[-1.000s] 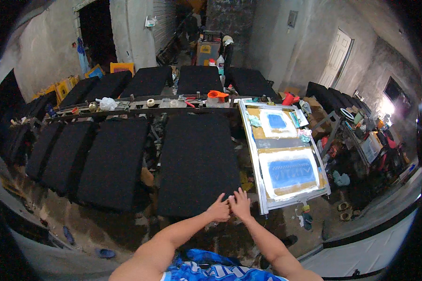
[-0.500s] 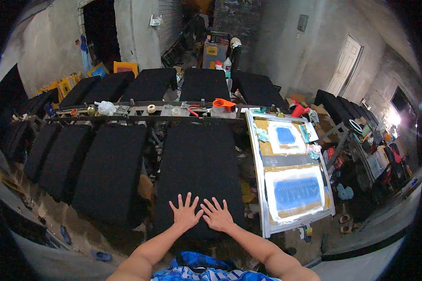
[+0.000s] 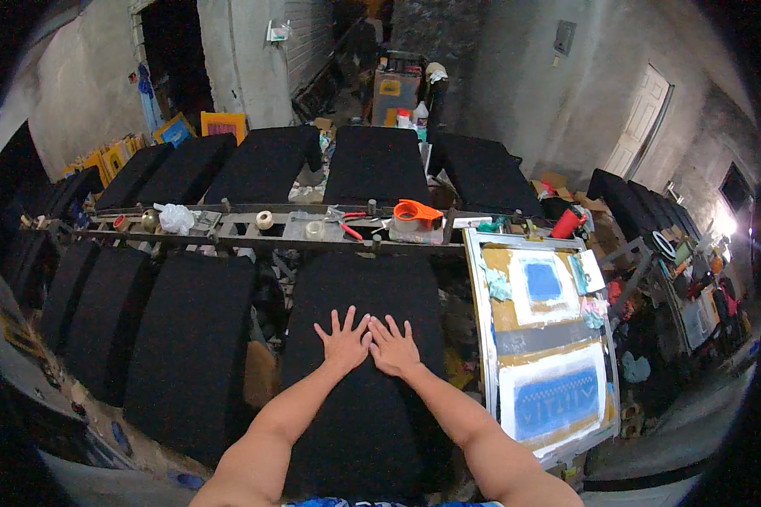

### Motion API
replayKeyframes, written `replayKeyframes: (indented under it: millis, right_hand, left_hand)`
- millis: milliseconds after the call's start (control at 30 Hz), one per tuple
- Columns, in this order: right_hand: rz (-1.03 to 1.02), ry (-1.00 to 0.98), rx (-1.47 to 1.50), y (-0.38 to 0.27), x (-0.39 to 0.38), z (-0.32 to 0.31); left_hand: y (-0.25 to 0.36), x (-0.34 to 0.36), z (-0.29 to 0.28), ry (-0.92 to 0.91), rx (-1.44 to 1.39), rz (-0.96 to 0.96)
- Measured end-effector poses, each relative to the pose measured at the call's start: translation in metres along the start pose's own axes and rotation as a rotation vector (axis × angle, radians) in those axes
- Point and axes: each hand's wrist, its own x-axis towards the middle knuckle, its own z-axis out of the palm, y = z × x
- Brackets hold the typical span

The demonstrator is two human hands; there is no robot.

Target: The person places a black t-shirt on a printing platen and smooths it flat. They then move a dual screen printing frame into position, open a white container with a red lid, and pour a small amount of white liquid onto the screen mesh before closing the container.

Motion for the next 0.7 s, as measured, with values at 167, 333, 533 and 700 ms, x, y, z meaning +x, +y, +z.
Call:
replayKeyframes:
  millis: [167, 333, 533, 700]
  right_hand:
    - [0.022, 0.012, 0.035, 0.032, 0.072, -0.003]
    - [0.036, -0.016, 0.052, 0.058, 0.119, -0.011]
    - [0.285, -0.112, 0.089, 0.077, 0.108, -0.024]
    - [0.448, -0.081, 0.126, 0.076, 0.070, -0.033]
  left_hand:
    - [-0.008, 0.076, -0.003, 0.001, 0.005, -0.036]
    - [-0.015, 0.128, -0.005, -0.033, -0.026, -0.071]
    - [-0.041, 0.131, -0.012, -0.068, -0.022, -0.282]
    - [-0.083, 0.088, -0.029, -0.038, -0.001, -0.468]
